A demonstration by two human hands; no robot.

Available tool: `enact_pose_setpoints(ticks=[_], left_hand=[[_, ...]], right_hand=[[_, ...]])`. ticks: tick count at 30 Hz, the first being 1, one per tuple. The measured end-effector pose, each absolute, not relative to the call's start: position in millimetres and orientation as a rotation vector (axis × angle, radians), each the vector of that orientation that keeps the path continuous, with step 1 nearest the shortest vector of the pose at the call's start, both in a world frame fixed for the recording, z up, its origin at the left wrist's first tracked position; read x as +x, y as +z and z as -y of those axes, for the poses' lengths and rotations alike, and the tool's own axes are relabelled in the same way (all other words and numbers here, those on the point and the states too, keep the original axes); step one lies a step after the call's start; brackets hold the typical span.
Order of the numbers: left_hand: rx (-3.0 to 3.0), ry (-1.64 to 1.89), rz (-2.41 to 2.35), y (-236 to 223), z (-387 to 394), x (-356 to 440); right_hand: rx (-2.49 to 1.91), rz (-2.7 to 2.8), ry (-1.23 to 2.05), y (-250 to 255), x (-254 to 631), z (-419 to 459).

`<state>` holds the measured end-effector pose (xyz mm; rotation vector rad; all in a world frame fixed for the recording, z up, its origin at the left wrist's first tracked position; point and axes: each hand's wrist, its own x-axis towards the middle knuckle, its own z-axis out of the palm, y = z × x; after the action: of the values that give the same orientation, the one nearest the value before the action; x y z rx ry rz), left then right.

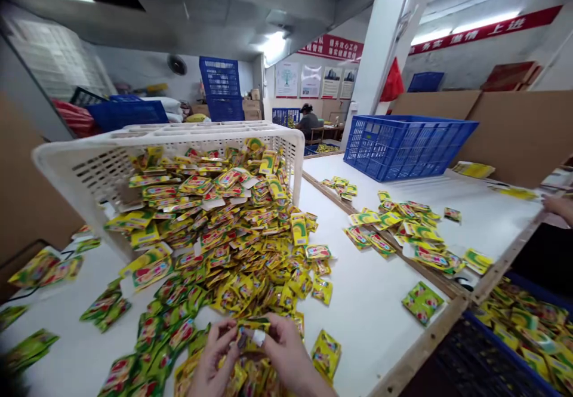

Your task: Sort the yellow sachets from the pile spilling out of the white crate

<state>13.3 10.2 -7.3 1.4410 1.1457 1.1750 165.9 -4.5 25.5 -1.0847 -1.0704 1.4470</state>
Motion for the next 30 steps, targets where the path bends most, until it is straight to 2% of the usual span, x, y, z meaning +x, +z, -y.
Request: enact_pose_setpoints(ticks=[3,7,11,14,17,22,25,30], left_hand=[[1.85,0.997,-1.126,23.2,-43.3,55.9],[2.188,0.709,-0.831,54.1,-112.4,152.9],[2.232,0.594,-0.86,47.4,-156.9,244.2],[2.189,0.613,-0.875,41.8,-158.4,265.8],[2.101,0.64,-0.804,49.9,-144.6,245.0],[1.82,0.518,-0.673,76.7,-94.0,157.4],[1.567,0.439,-0.632,86.2,-46.7,104.7],[1.152,0.522,-0.728,89.2,8.9,52.9]], right_hand=[[-1.18,0.92,1.304,13.3,210.0,11.1],[-1.211,0.75,1.244,-12.6,259.8,31.2],[-1.213,0.646,1.194,-34.1,280.9,54.8],[-1.223,0.594,1.112,-35.1,289.7,67.5],[-1.237,0.611,1.044,-18.7,299.3,72.8],[-1.126,0.709,1.005,35.0,298.4,60.9],[-1.028,0.819,1.051,67.8,272.2,44.6],[-0.938,1.171,1.039,100.9,211.7,25.2]])
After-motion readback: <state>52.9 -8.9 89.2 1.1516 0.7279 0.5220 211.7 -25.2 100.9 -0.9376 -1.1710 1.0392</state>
